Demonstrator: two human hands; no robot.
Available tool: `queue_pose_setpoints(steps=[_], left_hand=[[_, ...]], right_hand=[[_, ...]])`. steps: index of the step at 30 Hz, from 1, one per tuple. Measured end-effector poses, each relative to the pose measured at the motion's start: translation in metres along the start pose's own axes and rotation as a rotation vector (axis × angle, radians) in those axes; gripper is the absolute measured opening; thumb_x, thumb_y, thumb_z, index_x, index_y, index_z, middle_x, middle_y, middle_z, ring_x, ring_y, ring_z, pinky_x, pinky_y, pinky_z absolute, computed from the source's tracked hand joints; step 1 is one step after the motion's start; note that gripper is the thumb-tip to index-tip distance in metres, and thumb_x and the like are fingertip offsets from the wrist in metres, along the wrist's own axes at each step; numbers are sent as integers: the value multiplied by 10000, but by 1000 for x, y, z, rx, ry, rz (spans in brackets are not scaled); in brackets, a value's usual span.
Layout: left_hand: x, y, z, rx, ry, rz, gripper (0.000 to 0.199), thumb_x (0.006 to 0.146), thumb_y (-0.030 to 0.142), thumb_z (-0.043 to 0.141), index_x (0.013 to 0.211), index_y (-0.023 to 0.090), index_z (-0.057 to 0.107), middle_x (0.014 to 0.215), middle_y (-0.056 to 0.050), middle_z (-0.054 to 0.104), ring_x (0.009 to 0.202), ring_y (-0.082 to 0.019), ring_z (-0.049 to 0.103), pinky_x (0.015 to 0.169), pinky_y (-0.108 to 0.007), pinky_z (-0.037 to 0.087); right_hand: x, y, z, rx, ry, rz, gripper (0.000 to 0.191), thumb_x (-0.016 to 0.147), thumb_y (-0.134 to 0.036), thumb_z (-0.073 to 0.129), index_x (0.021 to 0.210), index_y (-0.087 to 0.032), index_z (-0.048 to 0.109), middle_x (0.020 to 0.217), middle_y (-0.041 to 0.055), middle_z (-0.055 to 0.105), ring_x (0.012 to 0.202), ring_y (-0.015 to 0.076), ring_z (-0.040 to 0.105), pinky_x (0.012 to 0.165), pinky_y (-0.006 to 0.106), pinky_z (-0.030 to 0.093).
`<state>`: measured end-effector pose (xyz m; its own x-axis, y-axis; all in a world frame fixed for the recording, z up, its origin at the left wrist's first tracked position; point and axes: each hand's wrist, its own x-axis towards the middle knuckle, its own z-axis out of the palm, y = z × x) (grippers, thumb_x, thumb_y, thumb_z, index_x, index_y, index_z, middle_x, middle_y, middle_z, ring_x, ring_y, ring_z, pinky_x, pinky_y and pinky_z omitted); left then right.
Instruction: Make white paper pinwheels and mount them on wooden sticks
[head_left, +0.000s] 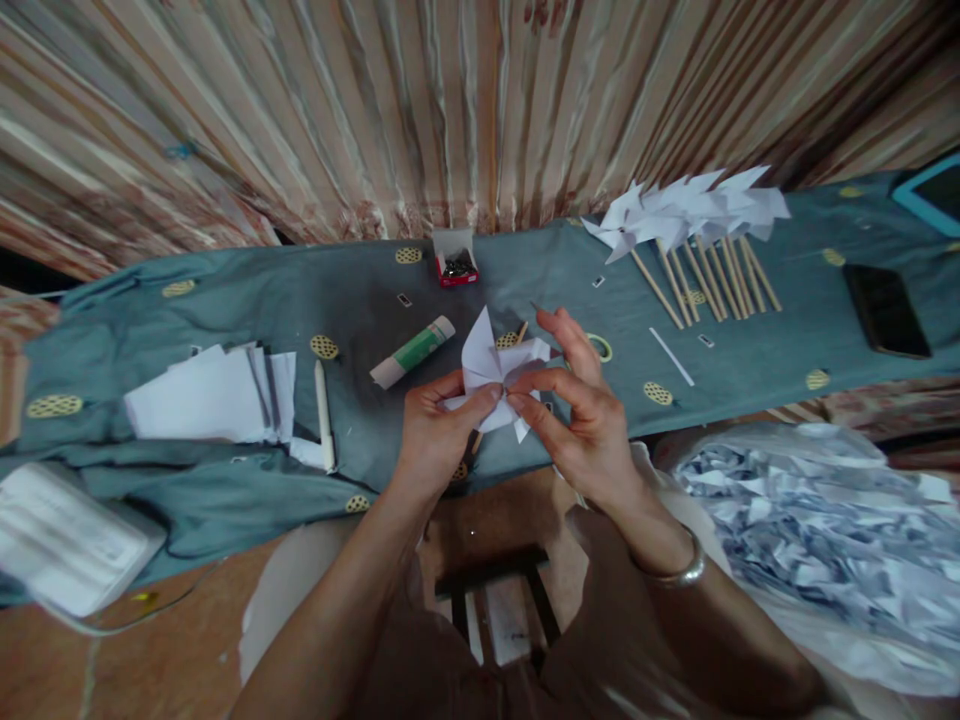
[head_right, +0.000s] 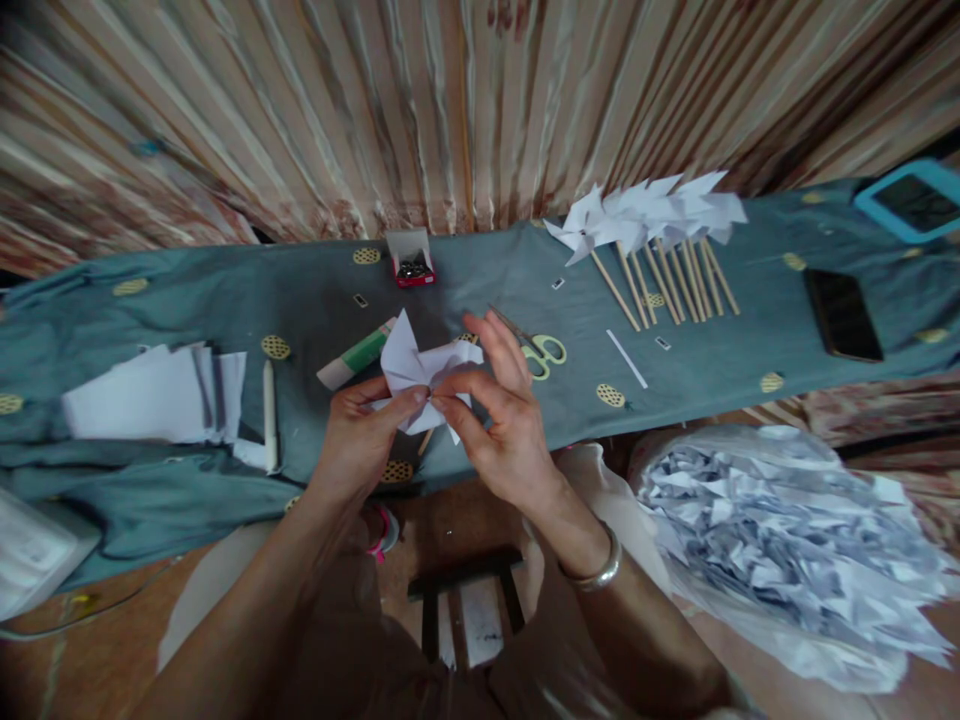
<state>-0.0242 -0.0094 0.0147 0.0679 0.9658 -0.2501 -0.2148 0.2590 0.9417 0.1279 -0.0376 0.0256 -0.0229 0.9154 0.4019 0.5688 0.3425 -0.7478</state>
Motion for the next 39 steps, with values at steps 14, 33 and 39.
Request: queue_pose_setpoints(steps=[14, 33, 39], left_hand=[[-2, 1, 0, 16, 17, -35, 250, 599, 336, 832, 778, 165, 792, 737, -16, 745, 618, -143, 611, 629, -273, 487], [-1, 0, 1, -7, 16, -54, 237, 595, 319, 832, 767, 161, 793, 717, -14, 742, 606, -137, 606, 622, -262, 487], [-1, -4, -1, -13, -6, -47, 248, 605, 332, 839, 780, 161, 795, 728, -14, 748, 601, -129, 605, 612, -249, 482]], right_hand=[[1, 1, -1, 40, -13, 36, 49, 889, -275, 640, 860, -259, 676, 1517, -13, 473, 1480, 284, 323, 1210, 594, 251], [1, 1, -1, 117, -53, 120, 59, 883, -288, 649, 840, -251, 666, 1528, -4, 463, 1497, 268, 288, 1223, 566, 215], [1, 1, -1, 154, -54, 144, 55, 877, -256, 652, 823, -242, 655, 1491, 22, 502, 1490, 257, 306, 1222, 542, 224]])
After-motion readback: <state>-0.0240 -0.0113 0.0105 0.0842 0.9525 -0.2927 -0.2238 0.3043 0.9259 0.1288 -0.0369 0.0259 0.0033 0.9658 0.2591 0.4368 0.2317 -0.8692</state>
